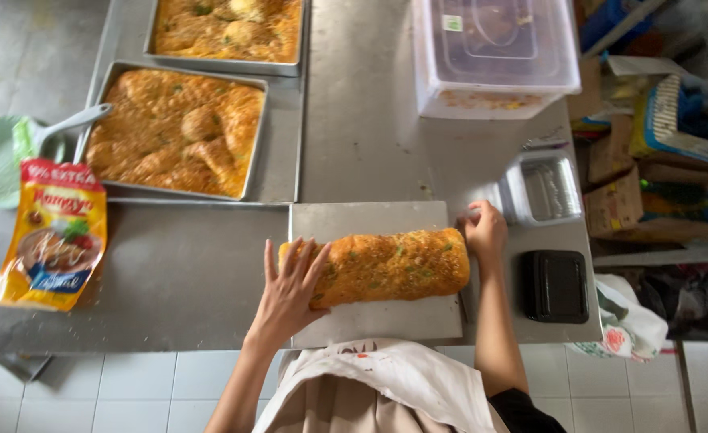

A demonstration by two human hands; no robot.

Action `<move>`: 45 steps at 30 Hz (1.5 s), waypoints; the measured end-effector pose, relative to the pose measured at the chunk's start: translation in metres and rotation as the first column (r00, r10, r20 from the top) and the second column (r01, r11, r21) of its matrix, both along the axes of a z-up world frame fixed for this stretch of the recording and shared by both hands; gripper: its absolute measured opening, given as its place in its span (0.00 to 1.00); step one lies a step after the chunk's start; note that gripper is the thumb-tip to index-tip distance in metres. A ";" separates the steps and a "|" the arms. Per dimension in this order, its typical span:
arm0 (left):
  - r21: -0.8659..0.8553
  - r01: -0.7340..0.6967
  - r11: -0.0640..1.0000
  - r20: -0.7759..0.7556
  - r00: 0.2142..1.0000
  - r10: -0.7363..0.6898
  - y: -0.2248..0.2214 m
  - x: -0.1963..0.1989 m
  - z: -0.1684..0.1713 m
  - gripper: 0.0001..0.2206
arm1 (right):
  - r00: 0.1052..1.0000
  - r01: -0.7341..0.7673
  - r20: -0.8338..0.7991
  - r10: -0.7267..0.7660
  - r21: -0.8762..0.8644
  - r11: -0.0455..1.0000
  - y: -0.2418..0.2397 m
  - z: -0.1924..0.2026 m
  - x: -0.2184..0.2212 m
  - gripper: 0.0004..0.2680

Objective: The person rolls a flat piece of bread into a cylindrical shape by hand. They then use a serrated knife and a metal guide to slice the rolled loaf into several pieces on a metal surface.

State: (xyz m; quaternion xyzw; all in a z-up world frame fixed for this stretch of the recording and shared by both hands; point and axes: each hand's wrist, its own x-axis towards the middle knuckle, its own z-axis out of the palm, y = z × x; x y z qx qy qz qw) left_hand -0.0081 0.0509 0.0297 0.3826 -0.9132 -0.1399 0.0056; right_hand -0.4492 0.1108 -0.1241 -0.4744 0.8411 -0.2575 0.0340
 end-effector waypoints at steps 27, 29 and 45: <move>-0.052 0.002 0.999 -0.103 0.995 -0.008 0.002 -0.003 -0.016 0.57 | 0.873 0.258 0.340 -0.349 0.285 0.923 0.080 0.033 0.064 0.17; -0.029 0.003 1.000 -0.082 0.997 -0.005 -0.001 -0.004 -0.015 0.58 | 0.981 0.159 0.093 -0.169 0.102 0.982 0.083 0.033 0.061 0.13; -0.182 -0.089 0.979 -0.641 0.766 -0.049 -0.006 0.024 -0.012 0.55 | 0.553 0.298 0.700 0.452 -0.673 0.677 0.067 0.209 0.152 0.23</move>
